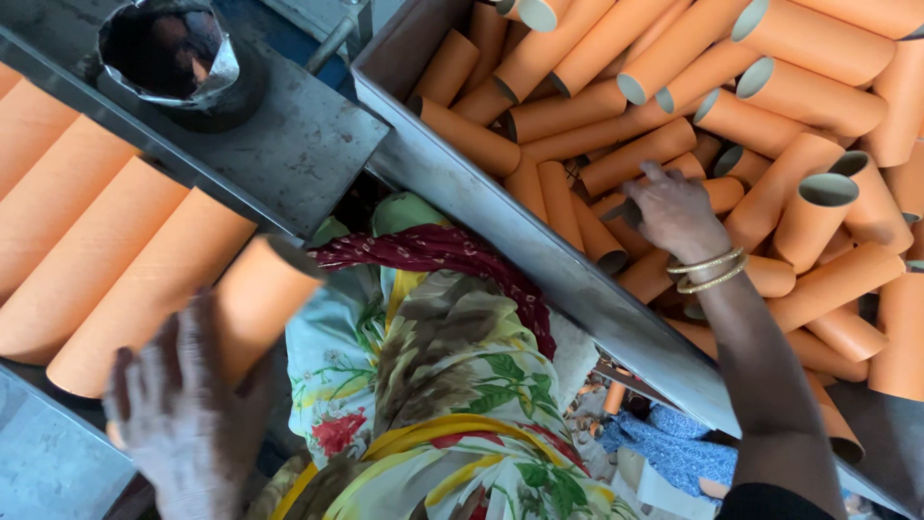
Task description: The person sits on the floor and repeatedly picks up orange cylindrical objects from a metal tray, briefly holds them, and places them into a large bin. The person handles the cylinders one at a time throughout the clip.
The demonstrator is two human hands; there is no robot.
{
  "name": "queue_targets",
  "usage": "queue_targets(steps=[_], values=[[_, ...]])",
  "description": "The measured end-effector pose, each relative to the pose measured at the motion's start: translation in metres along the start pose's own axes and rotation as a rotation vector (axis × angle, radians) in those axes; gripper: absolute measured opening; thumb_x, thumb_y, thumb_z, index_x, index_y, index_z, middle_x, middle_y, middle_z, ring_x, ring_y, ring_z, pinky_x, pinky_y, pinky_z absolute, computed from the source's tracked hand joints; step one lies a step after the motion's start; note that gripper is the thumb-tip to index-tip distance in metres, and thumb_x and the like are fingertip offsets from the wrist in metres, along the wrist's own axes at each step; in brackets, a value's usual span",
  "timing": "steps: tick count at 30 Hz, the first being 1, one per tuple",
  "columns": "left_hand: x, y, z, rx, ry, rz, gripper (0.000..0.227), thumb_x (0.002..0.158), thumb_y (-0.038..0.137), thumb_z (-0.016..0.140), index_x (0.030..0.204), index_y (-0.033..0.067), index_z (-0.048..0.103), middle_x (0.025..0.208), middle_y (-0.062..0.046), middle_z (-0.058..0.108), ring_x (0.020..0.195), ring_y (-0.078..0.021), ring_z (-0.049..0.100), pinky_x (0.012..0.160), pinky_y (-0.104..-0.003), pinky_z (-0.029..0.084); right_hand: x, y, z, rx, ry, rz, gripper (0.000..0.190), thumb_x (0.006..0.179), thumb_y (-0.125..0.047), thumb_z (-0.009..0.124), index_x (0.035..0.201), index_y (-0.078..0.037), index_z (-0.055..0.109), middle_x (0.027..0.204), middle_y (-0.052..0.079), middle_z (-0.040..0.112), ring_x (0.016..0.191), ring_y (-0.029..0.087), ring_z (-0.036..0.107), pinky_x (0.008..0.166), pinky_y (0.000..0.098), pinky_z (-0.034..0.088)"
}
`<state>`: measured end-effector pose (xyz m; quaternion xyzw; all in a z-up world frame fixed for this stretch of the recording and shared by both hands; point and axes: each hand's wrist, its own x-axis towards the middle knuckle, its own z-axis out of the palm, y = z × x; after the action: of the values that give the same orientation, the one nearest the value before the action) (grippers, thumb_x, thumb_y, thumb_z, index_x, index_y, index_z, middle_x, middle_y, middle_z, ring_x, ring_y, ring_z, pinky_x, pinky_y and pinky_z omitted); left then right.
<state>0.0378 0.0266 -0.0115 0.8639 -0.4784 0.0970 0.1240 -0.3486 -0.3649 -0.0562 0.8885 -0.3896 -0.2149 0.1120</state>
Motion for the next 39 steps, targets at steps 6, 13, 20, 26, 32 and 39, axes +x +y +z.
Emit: queue_targets(steps=[6, 13, 20, 26, 32, 39], values=[[-0.008, -0.028, 0.018, 0.139, 0.035, -0.020, 0.067, 0.091, 0.046, 0.081, 0.145, 0.0141, 0.057, 0.135, -0.007, 0.059, 0.127, -0.0236, 0.057, 0.121, -0.045, 0.040, -0.007, 0.030, 0.063, -0.211, -0.017, -0.007, 0.019, 0.087, -0.014, 0.064, 0.103, -0.018, 0.073, 0.111, 0.006, 0.065, 0.107, 0.024, 0.067, 0.079, 0.0428, 0.056], [-0.006, -0.026, 0.019, 0.132, -0.008, -0.046, 0.071, 0.086, 0.046, 0.082, 0.145, 0.0140, 0.057, 0.146, -0.008, 0.056, 0.138, -0.0267, 0.053, 0.121, -0.050, 0.034, -0.045, 0.054, -0.024, 0.193, 0.412, 0.093, 0.023, 0.091, -0.024, 0.080, 0.106, -0.011, 0.068, 0.107, 0.009, 0.068, 0.090, 0.032, 0.069, 0.076, 0.0437, 0.054], [0.020, 0.008, -0.005, -0.202, -0.029, 0.025, 0.071, 0.089, 0.036, 0.083, 0.148, 0.0091, 0.053, 0.150, -0.016, 0.052, 0.143, -0.0350, 0.048, 0.120, -0.060, 0.034, -0.114, 0.000, -0.107, 0.781, 0.842, 0.069, 0.020, 0.106, -0.006, 0.077, 0.110, -0.001, 0.058, 0.115, 0.013, 0.063, 0.097, 0.024, 0.065, 0.083, 0.0329, 0.053], [0.012, 0.081, -0.013, -0.606, -0.001, 0.391, 0.084, 0.071, 0.038, 0.089, 0.141, 0.0110, 0.049, 0.139, -0.021, 0.055, 0.127, -0.0392, 0.056, 0.111, -0.066, 0.036, -0.123, -0.099, -0.117, 1.086, 0.776, -0.315, 0.022, 0.084, -0.021, 0.081, 0.086, -0.009, 0.062, 0.114, 0.015, 0.068, 0.083, 0.016, 0.067, 0.071, 0.0325, 0.054], [0.006, 0.089, 0.003, -0.795, -0.122, 0.445, 0.092, 0.074, 0.022, 0.087, 0.152, 0.0070, 0.040, 0.136, -0.017, 0.060, 0.113, -0.0316, 0.066, 0.107, -0.057, 0.048, -0.096, -0.142, -0.127, 1.191, 0.556, -0.753, 0.031, 0.103, -0.020, 0.069, 0.127, -0.011, 0.052, 0.143, 0.020, 0.060, 0.130, 0.035, 0.065, 0.114, 0.0432, 0.058], [0.005, 0.031, -0.009, -0.264, -0.102, 0.118, 0.092, 0.068, 0.029, 0.090, 0.147, 0.0057, 0.050, 0.126, -0.020, 0.064, 0.098, -0.0378, 0.066, 0.081, -0.049, 0.053, -0.079, -0.013, -0.067, 0.434, 0.219, 0.094, 0.069, 0.089, -0.035, 0.075, 0.147, -0.009, 0.050, 0.138, 0.019, 0.061, 0.119, 0.035, 0.061, 0.100, 0.0474, 0.051]])
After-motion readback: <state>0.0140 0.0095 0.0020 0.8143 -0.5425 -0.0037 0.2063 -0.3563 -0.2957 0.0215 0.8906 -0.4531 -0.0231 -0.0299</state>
